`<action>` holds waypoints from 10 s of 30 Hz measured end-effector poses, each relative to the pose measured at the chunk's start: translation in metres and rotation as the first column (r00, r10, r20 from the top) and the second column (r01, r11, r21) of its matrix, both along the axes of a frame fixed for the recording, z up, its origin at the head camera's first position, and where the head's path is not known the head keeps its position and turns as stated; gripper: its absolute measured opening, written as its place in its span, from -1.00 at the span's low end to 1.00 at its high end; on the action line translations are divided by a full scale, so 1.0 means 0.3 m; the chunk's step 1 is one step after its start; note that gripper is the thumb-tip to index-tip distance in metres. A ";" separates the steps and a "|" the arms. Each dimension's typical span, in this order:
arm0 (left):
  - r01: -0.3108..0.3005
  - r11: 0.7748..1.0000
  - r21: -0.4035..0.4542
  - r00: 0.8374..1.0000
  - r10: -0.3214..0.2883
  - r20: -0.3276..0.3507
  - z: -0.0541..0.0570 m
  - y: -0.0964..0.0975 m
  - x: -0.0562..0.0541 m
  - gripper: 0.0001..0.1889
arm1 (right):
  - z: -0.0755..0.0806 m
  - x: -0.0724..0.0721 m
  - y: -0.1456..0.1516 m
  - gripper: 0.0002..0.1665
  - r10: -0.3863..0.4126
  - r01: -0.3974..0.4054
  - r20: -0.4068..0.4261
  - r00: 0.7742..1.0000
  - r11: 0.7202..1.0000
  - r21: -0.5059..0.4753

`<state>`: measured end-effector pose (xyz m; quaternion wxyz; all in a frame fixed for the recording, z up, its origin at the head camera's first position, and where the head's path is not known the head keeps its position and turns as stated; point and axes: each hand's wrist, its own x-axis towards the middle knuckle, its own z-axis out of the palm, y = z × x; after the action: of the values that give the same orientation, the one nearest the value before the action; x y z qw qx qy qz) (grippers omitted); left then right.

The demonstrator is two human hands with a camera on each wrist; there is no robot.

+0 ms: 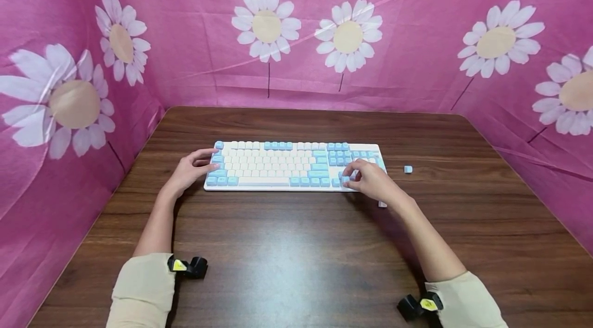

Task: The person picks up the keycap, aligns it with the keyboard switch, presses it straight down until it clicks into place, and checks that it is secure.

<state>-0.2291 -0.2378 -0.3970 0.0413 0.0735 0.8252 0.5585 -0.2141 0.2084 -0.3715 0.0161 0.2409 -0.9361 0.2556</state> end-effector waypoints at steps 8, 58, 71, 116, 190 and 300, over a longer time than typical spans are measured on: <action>-0.011 1.000 -0.018 1.000 0.010 -0.022 -0.059 -0.019 -0.038 -0.42 | -0.013 -0.004 0.009 -0.82 0.005 -0.005 -0.001 1.000 1.000 -0.007; -0.008 0.999 -0.049 0.999 0.006 -0.033 -0.055 -0.024 -0.030 -0.43 | -0.036 -0.018 0.016 -0.87 -0.005 0.013 0.064 0.998 0.992 -0.127; -0.009 0.999 -0.040 1.000 0.008 -0.028 -0.055 -0.024 -0.036 -0.42 | -0.032 -0.025 0.030 -0.94 -0.011 0.029 0.092 0.996 0.981 -0.192; -0.003 0.999 -0.049 1.000 0.002 -0.022 -0.065 -0.029 -0.045 -0.41 | -0.041 -0.023 0.047 -0.83 0.134 -0.131 0.024 0.991 0.985 -0.113; -0.003 0.999 -0.053 0.999 0.001 -0.034 -0.062 -0.031 -0.043 -0.41 | -0.013 -0.008 0.005 -0.88 0.115 -0.108 -0.109 0.987 0.992 0.069; 0.007 0.999 -0.044 1.000 -0.007 0.001 -0.059 -0.031 -0.041 -0.39 | -0.018 -0.031 0.007 -0.96 -0.139 0.160 0.209 0.968 0.983 -0.089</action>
<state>-0.2415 -0.2470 -0.4148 0.0455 0.0752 0.8370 0.5401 -0.2234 0.2106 -0.3768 -0.0469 0.1411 -0.9338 0.3254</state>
